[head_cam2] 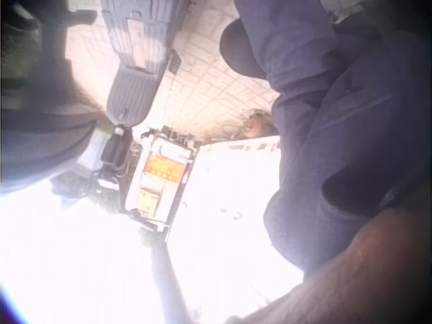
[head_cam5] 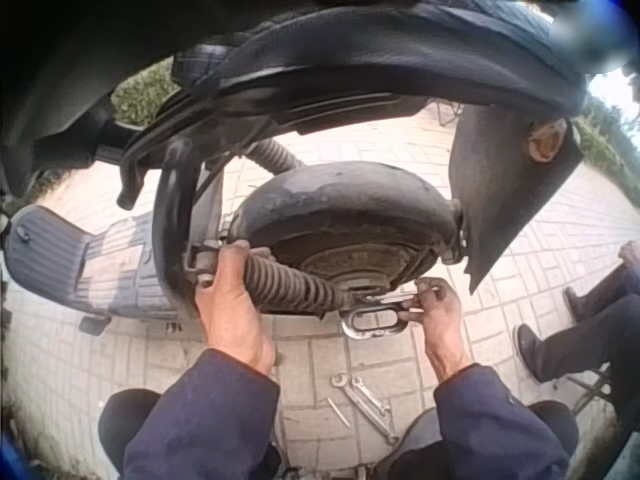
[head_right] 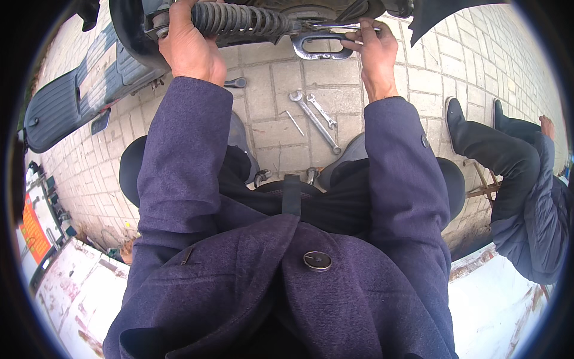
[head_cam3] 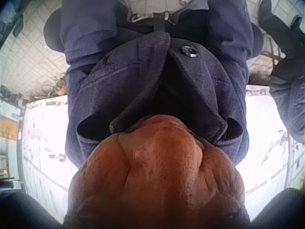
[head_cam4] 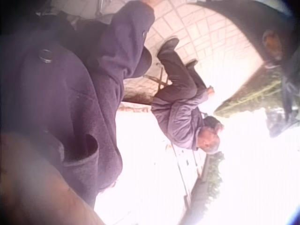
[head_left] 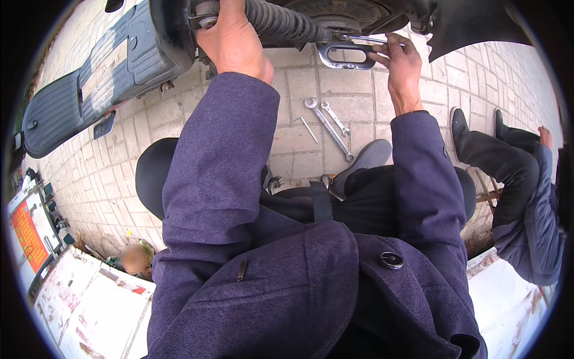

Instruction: The person uses a wrench to tighten a bolt on the rear suspension of a motorcycle. They repeatedly reposition the wrench and apply torque to the fastener while seated on the ground.

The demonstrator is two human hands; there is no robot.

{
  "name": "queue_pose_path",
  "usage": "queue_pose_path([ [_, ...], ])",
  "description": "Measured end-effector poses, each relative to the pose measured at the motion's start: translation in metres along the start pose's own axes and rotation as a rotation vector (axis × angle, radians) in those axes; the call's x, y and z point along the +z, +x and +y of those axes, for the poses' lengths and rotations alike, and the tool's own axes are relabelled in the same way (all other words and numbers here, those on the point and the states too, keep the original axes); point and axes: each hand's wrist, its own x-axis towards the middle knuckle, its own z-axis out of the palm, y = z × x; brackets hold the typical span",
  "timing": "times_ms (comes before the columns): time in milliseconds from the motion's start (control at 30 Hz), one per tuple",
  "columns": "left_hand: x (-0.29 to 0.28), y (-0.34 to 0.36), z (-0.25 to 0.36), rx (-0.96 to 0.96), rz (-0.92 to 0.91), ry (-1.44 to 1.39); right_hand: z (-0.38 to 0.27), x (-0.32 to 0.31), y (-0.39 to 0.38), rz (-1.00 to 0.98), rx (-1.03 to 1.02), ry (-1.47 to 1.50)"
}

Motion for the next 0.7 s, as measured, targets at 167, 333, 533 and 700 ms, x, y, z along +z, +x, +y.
queue_pose_path([
  [167,-0.002,0.001,-0.003,0.030,-0.022,-0.003,-0.053,0.045,-0.029,-0.090,-0.600,-0.787],
  [333,-0.002,-0.001,-0.002,0.028,-0.021,0.011,-0.068,0.091,-0.054,-0.105,-0.864,-1.304],
  [533,-0.002,0.000,-0.001,0.031,-0.029,0.000,-0.072,0.070,-0.048,-0.146,-0.803,-1.199],
  [700,-0.003,0.002,-0.004,0.043,-0.023,0.007,-0.076,0.028,-0.022,-0.203,-0.398,-0.800],
])
